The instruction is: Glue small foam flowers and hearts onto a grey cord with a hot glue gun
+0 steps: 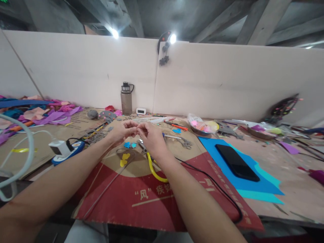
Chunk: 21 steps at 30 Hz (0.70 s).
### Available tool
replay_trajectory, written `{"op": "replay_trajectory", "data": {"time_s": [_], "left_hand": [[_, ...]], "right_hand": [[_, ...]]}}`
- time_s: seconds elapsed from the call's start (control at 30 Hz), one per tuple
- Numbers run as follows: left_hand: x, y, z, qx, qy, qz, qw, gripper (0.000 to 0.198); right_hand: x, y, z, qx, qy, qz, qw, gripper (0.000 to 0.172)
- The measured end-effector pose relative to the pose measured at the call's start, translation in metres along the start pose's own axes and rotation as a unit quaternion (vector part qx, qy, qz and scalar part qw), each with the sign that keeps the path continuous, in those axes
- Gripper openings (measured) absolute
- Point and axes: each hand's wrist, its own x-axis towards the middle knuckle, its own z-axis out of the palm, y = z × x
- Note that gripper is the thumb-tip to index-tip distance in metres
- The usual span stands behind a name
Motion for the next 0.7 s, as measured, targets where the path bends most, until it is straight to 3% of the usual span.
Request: {"op": "replay_trajectory", "data": {"time_s": [0.17,0.3,0.43,0.7], "left_hand": [[0.0020,-0.0030,-0.0008,0.045,0.017,0.008,0.999,0.034],[0.0046,-0.0042,-0.0041,0.088,0.049,0.035,0.994,0.034],[0.0052,-0.0030,-0.0069,0.120,0.046,0.043,0.991,0.034],[0.0028,-0.0019,-0.0040,0.203,0.058,0.093,0.973,0.032]], "right_hand": [[0.0013,0.0019,0.0032,-0.062,0.039,-0.012,0.997,0.005],[0.0025,0.0010,0.0034,0.065,0.026,0.053,0.996,0.009],[0.0036,0.0043,0.0034,0.156,-0.015,0.069,0.985,0.012],[0.0041,0.0096,0.0053,0.014,0.022,0.016,1.000,0.005]]}}
